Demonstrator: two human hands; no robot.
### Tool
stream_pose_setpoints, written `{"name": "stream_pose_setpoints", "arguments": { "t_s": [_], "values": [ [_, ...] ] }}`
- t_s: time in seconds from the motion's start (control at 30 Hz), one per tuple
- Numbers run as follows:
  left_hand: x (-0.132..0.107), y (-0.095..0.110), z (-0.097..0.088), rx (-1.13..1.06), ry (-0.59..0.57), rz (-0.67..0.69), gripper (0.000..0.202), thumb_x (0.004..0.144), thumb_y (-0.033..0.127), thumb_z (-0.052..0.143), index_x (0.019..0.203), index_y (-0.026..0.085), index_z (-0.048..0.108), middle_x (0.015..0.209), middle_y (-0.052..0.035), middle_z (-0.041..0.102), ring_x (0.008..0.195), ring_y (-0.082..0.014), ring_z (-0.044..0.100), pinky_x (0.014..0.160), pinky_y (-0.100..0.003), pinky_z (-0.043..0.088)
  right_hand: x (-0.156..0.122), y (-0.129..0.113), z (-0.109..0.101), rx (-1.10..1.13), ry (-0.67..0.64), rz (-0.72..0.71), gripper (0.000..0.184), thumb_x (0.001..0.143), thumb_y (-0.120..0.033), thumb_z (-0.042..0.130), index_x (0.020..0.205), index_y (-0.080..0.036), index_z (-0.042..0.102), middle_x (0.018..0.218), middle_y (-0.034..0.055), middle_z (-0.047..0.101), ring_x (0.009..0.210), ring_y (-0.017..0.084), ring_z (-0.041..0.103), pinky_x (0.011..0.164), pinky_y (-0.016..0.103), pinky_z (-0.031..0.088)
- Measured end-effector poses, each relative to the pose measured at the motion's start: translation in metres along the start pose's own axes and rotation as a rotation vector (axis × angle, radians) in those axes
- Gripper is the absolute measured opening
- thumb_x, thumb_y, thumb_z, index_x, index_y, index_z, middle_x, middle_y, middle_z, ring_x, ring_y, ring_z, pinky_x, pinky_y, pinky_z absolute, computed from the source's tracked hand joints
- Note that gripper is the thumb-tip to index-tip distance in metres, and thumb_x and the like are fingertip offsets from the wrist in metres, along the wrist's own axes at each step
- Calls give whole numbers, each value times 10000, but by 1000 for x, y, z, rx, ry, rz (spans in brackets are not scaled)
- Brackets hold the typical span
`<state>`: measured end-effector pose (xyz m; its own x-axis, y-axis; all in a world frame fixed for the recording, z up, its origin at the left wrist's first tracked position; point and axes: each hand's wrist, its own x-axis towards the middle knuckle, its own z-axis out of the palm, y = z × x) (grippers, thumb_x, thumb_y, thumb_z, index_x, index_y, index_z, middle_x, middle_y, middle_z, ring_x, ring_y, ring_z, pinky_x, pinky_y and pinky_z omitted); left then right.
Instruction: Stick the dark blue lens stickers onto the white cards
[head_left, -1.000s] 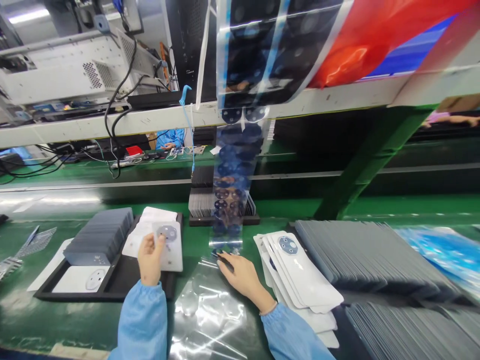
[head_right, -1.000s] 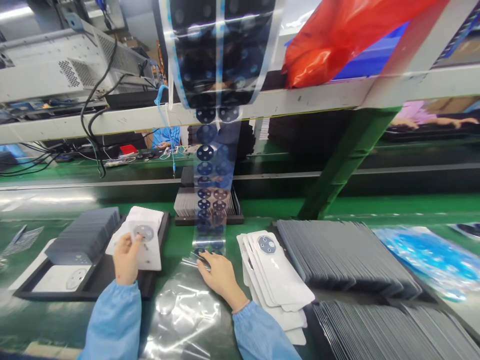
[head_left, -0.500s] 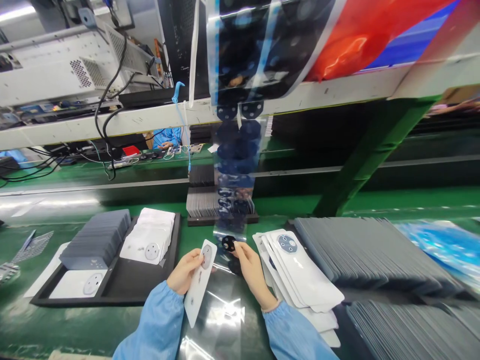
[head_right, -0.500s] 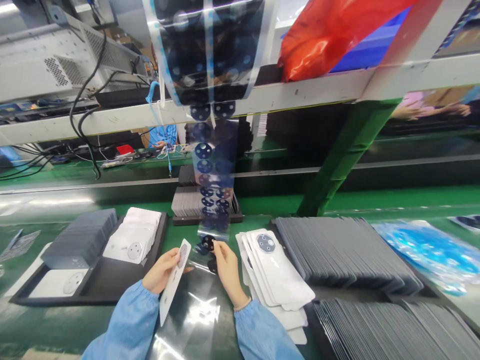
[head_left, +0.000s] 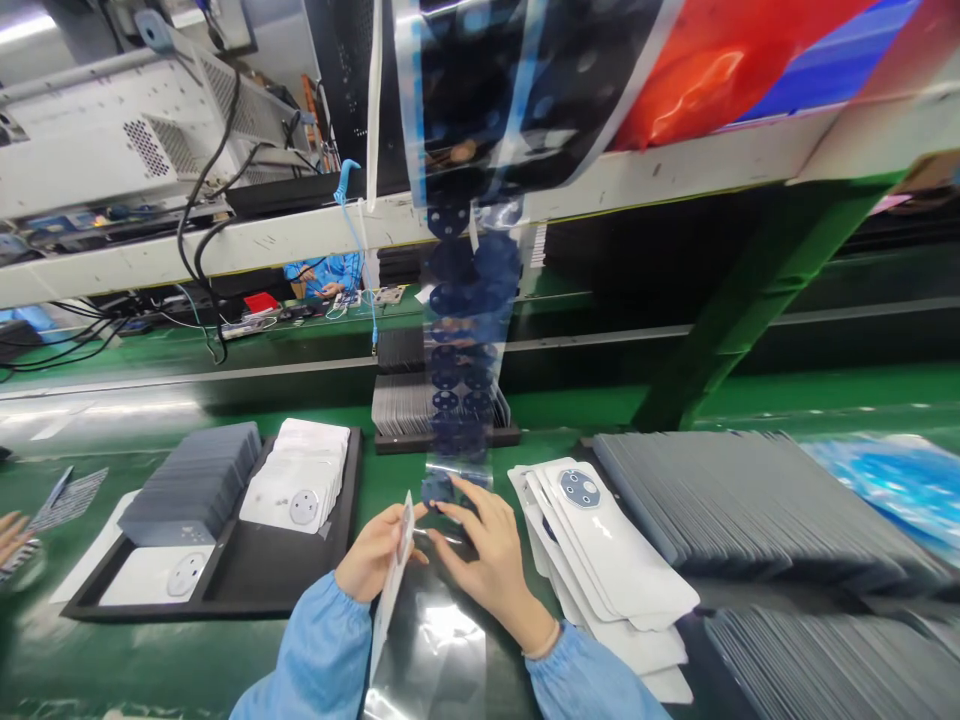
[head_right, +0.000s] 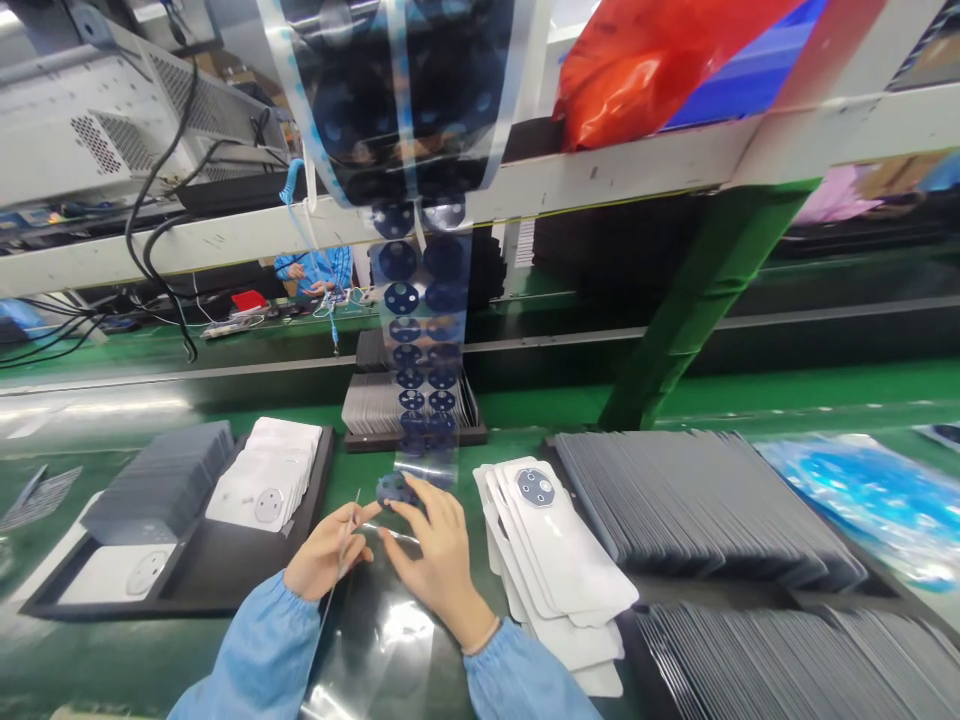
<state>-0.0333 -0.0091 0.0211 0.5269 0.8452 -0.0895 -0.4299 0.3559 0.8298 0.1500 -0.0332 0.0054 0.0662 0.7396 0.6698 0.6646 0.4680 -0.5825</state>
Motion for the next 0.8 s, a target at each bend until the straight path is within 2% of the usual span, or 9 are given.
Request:
{"name": "stream_pose_setpoints", "arguments": {
  "t_s": [0.07,0.13,0.23,0.3,0.4,0.47,0.53,0.63,0.8],
  "values": [
    [0,-1,-3,51,-23,-31,328,703,389,799,844,155,617,1103,-106,688,485,-43,513,659,-285,540,4,3,-5,96,31,113,303,855,-359,590,1123,-222,621,1303,134,578,1207,308,525,999,497,405],
    [0,-2,-5,81,-63,-99,346,678,390,818,833,153,620,904,-81,705,552,-102,592,615,-272,522,8,8,-9,219,-37,199,333,851,-374,596,1145,-218,596,1286,129,585,1201,292,528,1007,486,405],
    [0,-3,-4,92,-74,-155,352,658,377,835,819,152,617,754,-44,675,578,-133,620,584,-253,493,14,13,-14,383,-179,259,162,834,-385,638,887,-234,664,1054,80,683,1028,255,617,946,441,452],
    [2,-3,-1,87,18,-99,321,684,364,820,811,152,616,782,-38,675,603,-121,614,632,-255,500,17,14,-18,439,-128,291,190,835,-399,649,747,-231,662,884,58,682,888,232,635,858,407,486],
    [6,-4,5,84,253,34,285,730,356,789,821,175,589,781,-6,675,640,-114,616,638,-226,487,18,14,-21,475,48,369,222,819,-437,672,749,-226,683,808,49,649,808,214,611,755,361,499],
    [8,-6,10,103,337,49,309,745,382,775,861,196,558,736,13,678,615,-125,625,582,-216,471,17,14,-20,527,98,448,242,788,-460,702,754,-220,695,795,43,646,772,203,605,713,338,501],
    [9,-11,15,141,317,8,356,751,425,761,906,205,529,715,9,691,574,-142,634,544,-225,464,14,14,-15,620,82,532,264,752,-474,733,759,-212,709,785,36,652,740,192,610,692,324,507],
    [9,-21,21,200,237,-26,401,768,470,734,966,203,510,726,-12,711,565,-163,653,547,-244,469,8,12,-5,738,-11,635,291,701,-475,774,744,-191,723,745,31,662,698,182,621,659,307,514],
    [7,-32,23,236,182,-30,458,802,477,697,1115,204,504,849,-44,733,671,-185,683,599,-255,470,3,13,3,693,-105,703,353,649,-504,795,696,-162,722,679,37,656,585,154,564,575,292,482]
  ]
}}
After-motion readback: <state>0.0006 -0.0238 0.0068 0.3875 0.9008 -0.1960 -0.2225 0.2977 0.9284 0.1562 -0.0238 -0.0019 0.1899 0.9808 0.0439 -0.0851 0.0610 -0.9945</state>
